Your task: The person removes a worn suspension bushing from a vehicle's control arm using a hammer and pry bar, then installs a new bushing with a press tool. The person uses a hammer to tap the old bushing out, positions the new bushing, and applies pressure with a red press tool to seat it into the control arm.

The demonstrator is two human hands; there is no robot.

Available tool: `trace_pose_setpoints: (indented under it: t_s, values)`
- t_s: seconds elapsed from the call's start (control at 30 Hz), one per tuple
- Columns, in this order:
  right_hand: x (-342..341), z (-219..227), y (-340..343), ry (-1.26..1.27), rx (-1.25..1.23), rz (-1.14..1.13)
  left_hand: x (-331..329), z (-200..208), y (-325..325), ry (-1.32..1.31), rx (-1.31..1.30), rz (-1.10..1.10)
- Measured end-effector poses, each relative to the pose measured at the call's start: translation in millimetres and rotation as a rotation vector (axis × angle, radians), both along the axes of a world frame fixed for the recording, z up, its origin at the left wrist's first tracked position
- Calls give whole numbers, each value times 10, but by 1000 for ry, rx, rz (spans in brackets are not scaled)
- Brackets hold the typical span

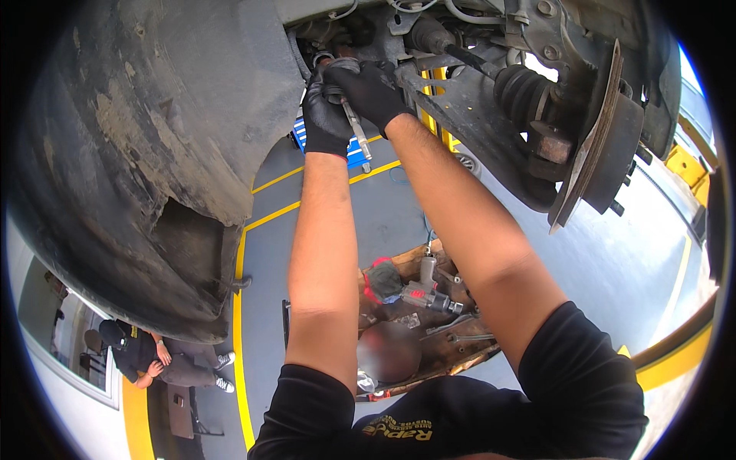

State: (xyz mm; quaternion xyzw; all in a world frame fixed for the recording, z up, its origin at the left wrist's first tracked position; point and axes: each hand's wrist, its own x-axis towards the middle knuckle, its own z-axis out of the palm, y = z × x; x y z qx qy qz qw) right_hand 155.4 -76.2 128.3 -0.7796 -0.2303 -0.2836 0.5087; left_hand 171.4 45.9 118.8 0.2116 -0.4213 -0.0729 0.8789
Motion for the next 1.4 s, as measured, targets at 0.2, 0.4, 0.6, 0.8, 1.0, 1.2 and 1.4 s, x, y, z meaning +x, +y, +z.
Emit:
trace_pose_setpoints:
  t_s: [0.2,0.4,0.6,0.8,1.0,1.2,1.4]
  values:
    - [-142,-92,37,-296,-113,-228,60,-35,-15,7,-8,286]
    - [-290,-130,-6,-422,78,-208,104,-24,53,53,66,225]
    - [-83,-57,-103,-1031,-96,-434,80,-39,64,90,65,195]
    - [277,266,-16,-377,2,194,167,-51,30,79,18,145]
    - [315,325,128,-297,56,185,332,-75,-6,126,-47,380]
    - [275,390,72,-257,48,266,324,-83,-98,80,-59,364]
    - [314,390,123,-346,-69,75,154,-138,-195,103,-125,492]
